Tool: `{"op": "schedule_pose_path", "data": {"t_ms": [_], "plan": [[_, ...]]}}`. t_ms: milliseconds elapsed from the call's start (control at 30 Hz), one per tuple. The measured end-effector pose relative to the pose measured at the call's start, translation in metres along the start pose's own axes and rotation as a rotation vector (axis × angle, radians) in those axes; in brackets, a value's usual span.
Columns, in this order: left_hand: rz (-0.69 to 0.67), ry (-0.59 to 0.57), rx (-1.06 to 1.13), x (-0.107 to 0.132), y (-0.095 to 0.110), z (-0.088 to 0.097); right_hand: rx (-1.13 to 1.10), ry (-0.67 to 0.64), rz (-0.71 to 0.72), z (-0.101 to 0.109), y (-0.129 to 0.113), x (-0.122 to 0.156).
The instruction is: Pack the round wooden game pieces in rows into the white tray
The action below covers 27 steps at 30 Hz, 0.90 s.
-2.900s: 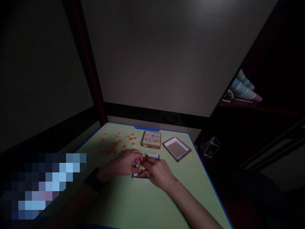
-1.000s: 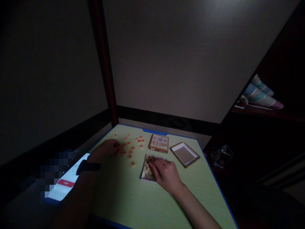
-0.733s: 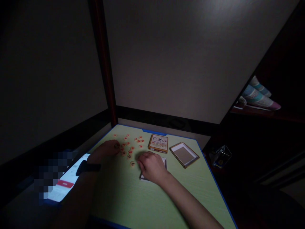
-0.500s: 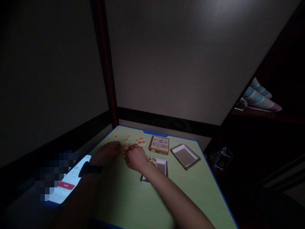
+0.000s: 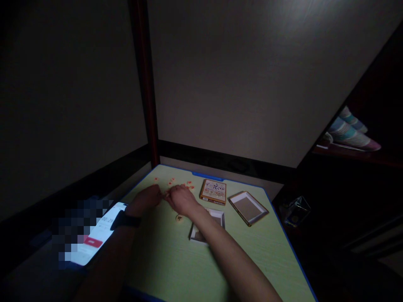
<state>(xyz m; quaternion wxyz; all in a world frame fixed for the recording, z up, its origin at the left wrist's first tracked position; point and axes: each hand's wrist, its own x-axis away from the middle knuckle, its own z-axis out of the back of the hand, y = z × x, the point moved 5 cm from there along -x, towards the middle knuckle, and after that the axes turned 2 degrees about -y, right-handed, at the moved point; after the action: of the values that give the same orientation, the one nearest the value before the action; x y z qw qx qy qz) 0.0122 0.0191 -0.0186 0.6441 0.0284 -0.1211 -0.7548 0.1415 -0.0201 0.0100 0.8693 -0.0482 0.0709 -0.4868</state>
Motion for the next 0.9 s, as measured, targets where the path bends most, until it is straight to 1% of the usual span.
{"op": "schedule_pose_path", "data": {"t_ms": [67, 167, 233, 333, 433, 533, 667, 767, 833, 900], "plan": [[-0.007, 0.046, 0.046, 0.0, -0.001, 0.004, -0.092, 0.025, -0.021, 0.011, 0.008, 0.013], [-0.036, 0.086, 0.179, 0.002, 0.003, 0.01, -0.19, 0.06, -0.032, 0.025, 0.021, 0.044], [-0.117, 0.098, 0.28, 0.005, 0.013, 0.014, -0.233, 0.044, -0.014, 0.03, 0.029, 0.07], [-0.302, 0.07, 0.386, 0.011, 0.037, 0.014, -0.335, 0.01, -0.019, 0.032, 0.039, 0.111], [-0.461, -0.015, 0.482, 0.02, 0.062, 0.007, -0.399, 0.041, -0.014, 0.031, 0.045, 0.144], [-0.561, -0.159, 0.605, 0.027, 0.081, -0.006, -0.41, 0.078, -0.013, 0.026, 0.05, 0.162], [-0.643, -0.407, 0.697, 0.035, 0.095, -0.025, -0.411, 0.027, -0.117, 0.014, 0.059, 0.168], [-0.668, -0.557, 0.731, 0.041, 0.098, -0.032, -0.433, -0.002, -0.185, 0.006, 0.064, 0.167], [-0.663, -0.595, 0.733, 0.044, 0.099, -0.033, -0.448, -0.014, -0.174, 0.003, 0.065, 0.167], [-0.649, -0.591, 0.736, 0.045, 0.099, -0.032, -0.453, -0.025, -0.151, 0.0, 0.065, 0.167]]}}
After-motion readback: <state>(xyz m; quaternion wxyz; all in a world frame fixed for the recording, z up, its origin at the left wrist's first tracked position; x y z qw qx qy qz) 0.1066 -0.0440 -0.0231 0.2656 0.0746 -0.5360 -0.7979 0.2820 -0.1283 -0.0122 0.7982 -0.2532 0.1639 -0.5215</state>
